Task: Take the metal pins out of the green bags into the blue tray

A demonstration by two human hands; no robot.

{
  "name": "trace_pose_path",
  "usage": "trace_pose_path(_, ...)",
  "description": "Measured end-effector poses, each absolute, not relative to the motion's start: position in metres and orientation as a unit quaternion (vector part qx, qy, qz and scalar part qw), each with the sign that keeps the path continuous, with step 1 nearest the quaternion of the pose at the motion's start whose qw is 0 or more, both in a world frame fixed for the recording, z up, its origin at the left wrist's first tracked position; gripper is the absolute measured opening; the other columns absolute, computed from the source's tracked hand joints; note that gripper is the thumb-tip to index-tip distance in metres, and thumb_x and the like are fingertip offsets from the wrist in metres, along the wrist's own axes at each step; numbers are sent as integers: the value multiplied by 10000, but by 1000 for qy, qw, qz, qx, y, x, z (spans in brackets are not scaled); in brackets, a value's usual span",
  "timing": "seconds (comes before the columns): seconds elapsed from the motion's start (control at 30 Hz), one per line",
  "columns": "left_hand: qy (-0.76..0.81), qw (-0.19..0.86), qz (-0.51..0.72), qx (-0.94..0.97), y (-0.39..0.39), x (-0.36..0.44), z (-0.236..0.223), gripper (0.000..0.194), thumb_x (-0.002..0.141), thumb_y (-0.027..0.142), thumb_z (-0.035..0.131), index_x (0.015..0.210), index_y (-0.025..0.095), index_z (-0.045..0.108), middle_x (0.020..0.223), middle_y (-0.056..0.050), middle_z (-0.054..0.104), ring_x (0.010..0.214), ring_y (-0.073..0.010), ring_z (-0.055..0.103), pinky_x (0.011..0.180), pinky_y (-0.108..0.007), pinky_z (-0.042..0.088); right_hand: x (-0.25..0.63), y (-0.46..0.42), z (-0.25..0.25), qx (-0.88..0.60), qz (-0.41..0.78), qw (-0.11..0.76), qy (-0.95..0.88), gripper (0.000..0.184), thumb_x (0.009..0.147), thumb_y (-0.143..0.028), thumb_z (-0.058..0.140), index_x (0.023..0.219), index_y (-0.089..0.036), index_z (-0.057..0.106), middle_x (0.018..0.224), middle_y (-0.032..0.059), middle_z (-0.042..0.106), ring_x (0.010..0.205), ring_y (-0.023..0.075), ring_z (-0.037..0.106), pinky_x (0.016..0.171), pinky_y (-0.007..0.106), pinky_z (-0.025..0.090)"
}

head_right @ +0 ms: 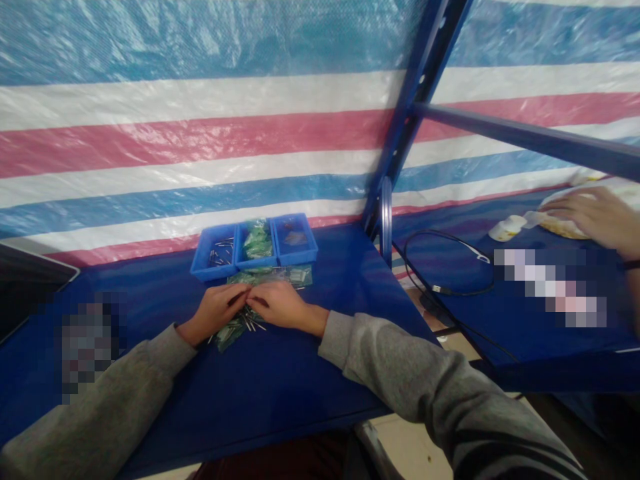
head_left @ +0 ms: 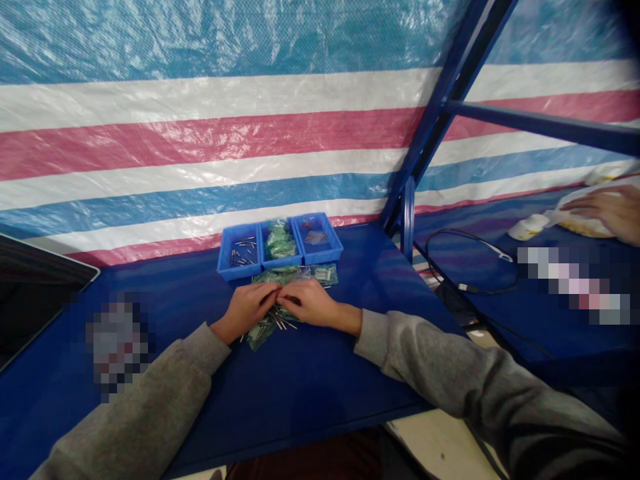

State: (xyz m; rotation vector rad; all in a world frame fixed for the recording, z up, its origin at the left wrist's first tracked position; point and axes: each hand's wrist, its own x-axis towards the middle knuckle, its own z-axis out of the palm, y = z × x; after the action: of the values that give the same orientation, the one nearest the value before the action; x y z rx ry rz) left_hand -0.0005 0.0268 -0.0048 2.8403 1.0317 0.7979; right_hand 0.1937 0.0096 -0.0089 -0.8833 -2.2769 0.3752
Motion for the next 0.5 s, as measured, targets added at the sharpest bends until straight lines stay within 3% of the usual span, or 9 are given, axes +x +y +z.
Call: trace_pose_path(0.5, 332, 9, 242, 911, 24, 1, 0, 175, 886, 248, 464, 940, 159, 605, 866, -44, 686, 725, -120, 636, 657, -204, 474, 194, 10, -10, -335, 145, 324, -873, 139, 863, -220, 512, 815, -161, 628, 746, 29, 653, 687, 124, 573, 654, 215, 381)
